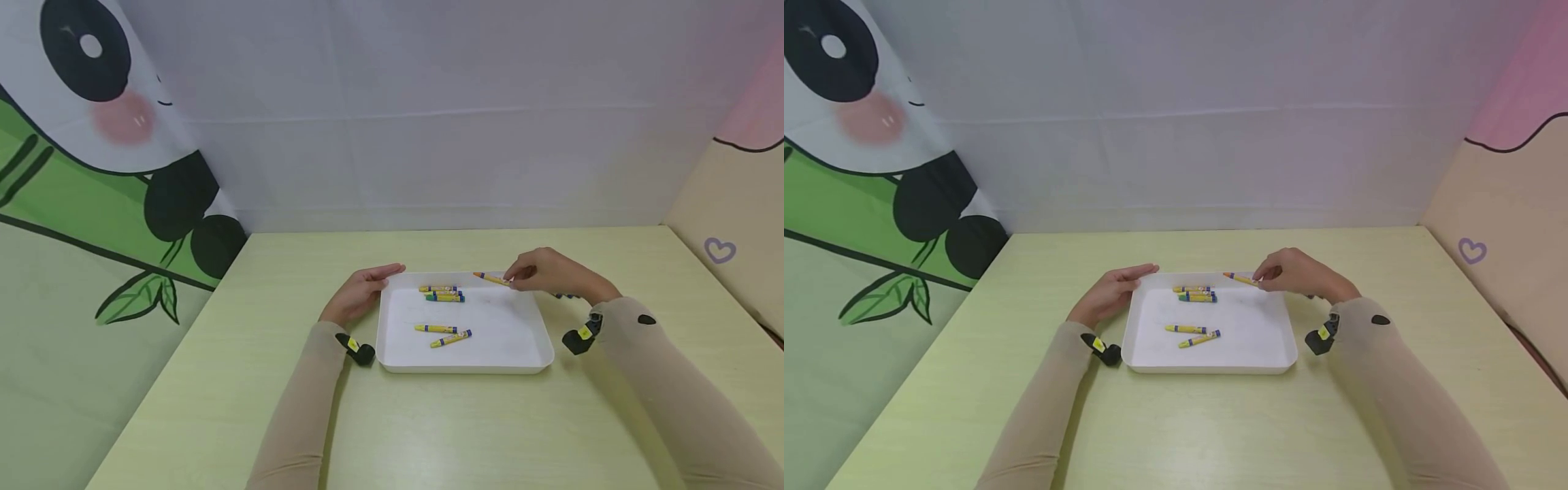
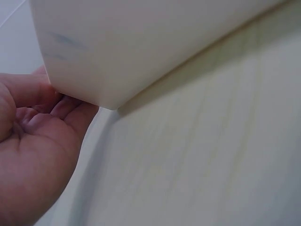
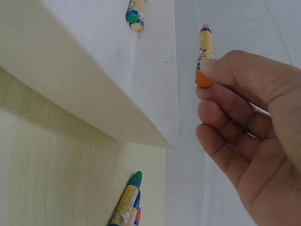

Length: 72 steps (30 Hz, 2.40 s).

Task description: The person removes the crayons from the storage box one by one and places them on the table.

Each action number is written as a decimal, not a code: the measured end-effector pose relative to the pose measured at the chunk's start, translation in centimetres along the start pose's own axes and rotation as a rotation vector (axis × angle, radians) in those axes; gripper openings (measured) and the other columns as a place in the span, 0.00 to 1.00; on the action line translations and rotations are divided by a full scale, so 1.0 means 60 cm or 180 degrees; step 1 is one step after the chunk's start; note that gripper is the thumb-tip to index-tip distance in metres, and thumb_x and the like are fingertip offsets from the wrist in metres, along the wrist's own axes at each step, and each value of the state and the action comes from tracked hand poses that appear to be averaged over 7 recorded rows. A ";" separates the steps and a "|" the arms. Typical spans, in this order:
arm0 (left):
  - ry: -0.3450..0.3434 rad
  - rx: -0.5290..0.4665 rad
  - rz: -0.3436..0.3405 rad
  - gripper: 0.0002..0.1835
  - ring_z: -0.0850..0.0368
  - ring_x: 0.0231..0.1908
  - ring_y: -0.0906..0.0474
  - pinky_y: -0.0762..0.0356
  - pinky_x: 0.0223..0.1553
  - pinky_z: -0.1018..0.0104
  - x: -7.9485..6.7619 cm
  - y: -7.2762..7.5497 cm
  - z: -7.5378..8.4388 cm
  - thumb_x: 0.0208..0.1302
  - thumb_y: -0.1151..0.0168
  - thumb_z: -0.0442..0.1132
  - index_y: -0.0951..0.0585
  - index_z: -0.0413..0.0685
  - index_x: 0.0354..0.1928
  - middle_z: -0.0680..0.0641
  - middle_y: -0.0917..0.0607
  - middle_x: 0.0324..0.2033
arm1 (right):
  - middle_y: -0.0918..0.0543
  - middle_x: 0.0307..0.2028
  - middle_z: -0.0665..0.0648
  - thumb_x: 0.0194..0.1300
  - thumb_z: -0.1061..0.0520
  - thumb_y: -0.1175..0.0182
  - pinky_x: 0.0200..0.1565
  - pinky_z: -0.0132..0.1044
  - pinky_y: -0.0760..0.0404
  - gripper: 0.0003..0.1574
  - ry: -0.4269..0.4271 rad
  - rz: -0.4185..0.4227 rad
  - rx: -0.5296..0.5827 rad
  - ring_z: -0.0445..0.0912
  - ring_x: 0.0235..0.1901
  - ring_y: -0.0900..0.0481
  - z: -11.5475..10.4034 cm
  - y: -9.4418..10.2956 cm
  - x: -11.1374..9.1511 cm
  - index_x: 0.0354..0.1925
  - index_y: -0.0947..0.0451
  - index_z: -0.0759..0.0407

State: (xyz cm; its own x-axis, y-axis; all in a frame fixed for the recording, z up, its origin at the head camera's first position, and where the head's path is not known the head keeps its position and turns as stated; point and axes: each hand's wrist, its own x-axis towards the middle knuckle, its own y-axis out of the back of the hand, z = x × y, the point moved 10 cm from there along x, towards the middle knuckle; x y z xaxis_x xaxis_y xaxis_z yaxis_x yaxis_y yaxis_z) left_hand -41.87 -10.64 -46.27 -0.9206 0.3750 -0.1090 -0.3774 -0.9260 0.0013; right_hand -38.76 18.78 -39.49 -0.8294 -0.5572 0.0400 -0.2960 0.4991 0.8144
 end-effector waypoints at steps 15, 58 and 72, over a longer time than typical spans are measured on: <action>0.0019 0.0030 0.0017 0.23 0.55 0.70 0.40 0.40 0.70 0.58 0.004 -0.001 -0.002 0.72 0.58 0.26 0.30 0.44 0.67 0.49 0.30 0.68 | 0.14 0.40 0.56 0.64 0.58 0.38 0.38 0.35 0.20 0.12 -0.0210 0.0318 -0.0039 0.44 0.38 0.19 0.048 0.030 -0.038 0.45 0.16 0.60; -0.0034 -0.0031 0.0095 0.23 0.54 0.70 0.39 0.40 0.70 0.57 0.018 -0.006 0.006 0.72 0.58 0.26 0.30 0.42 0.67 0.47 0.30 0.68 | 0.15 0.37 0.60 0.64 0.57 0.39 0.34 0.33 0.23 0.17 -0.0603 0.0598 -0.0282 0.47 0.37 0.20 0.183 0.083 -0.101 0.47 0.18 0.68; -0.0077 -0.0001 0.0164 0.24 0.53 0.71 0.40 0.40 0.70 0.56 0.035 -0.009 0.012 0.72 0.58 0.25 0.31 0.41 0.67 0.45 0.31 0.68 | 0.15 0.36 0.60 0.64 0.57 0.39 0.35 0.33 0.24 0.16 -0.0547 0.0537 -0.0391 0.44 0.36 0.21 0.232 0.105 -0.090 0.46 0.18 0.68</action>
State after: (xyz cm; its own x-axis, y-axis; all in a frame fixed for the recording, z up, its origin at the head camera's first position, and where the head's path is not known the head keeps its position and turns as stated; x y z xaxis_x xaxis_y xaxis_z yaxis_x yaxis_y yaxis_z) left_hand -43.66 -9.31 -45.77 -0.9409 0.3279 -0.0849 -0.3295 -0.9441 0.0060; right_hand -42.70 34.15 -42.63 -0.9334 -0.3470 0.0908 -0.0958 0.4852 0.8692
